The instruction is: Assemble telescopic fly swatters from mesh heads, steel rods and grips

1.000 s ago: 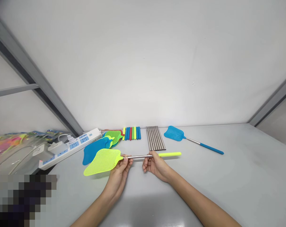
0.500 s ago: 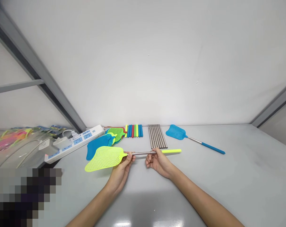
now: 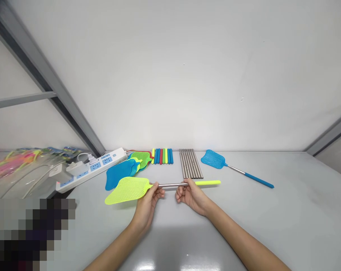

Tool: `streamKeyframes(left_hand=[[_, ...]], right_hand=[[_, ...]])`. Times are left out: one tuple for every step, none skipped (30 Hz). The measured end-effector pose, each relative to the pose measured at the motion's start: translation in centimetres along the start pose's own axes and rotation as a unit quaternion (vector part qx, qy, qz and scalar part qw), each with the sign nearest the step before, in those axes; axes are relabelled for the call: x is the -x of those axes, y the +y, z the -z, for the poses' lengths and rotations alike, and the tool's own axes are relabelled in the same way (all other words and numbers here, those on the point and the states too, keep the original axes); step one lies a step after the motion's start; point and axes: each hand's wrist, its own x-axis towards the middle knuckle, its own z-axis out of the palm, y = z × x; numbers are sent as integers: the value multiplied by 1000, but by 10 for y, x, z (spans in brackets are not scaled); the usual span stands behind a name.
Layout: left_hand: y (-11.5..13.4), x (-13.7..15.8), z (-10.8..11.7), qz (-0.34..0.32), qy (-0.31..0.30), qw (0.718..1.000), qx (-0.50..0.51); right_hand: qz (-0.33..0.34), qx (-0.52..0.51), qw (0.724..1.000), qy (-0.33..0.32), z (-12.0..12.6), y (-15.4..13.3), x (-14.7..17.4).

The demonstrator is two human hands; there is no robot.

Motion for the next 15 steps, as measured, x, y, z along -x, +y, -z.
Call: streamKeyframes(left_hand=[[0,0,0,2,6,1000,8],[1,-1,1,3,10,1000,13],[1,-1,1,5,11,1000,16],[1,-1,1,8,12,1000,17],[1,-1,1,11,12,1000,13],[1,-1,2,14,13,1000,6],[2,-1,2,17,14,1000,-4],[2,-1,2,22,15,1000,-14],[1,-1,2,28,14,999,-23],[1,-1,2,35,10,999,-29],[1,-1,2,44,3,999,-31],[1,-1,2,52,-5,998,-35],[0,-1,2,60,-10,997,-41],[0,-1,2,66,-12,997,-49],[0,-2,2,72,-10,996,-58]], right_hand=[[1,6,1000,1,-1,0,0],[1,11,1000,0,-1,0,0],[2,14,1000,-1,-1,0,0],[2,16,1000,-1,-2,0,1],[1,17,1000,-1,-2,0,1],[-1,17,1000,1,-2,0,1],[-2,16,1000,3,-2,0,1],[-3,16,1000,5,-2,0,1],[-2,16,1000,7,-2,0,1],[-1,17,1000,8,-2,-1,1],[1,18,1000,8,-1,-1,2],[4,19,1000,7,-1,0,2],[6,19,1000,6,-1,0,2],[6,19,1000,5,-1,0,2],[6,19,1000,3,-1,0,3]])
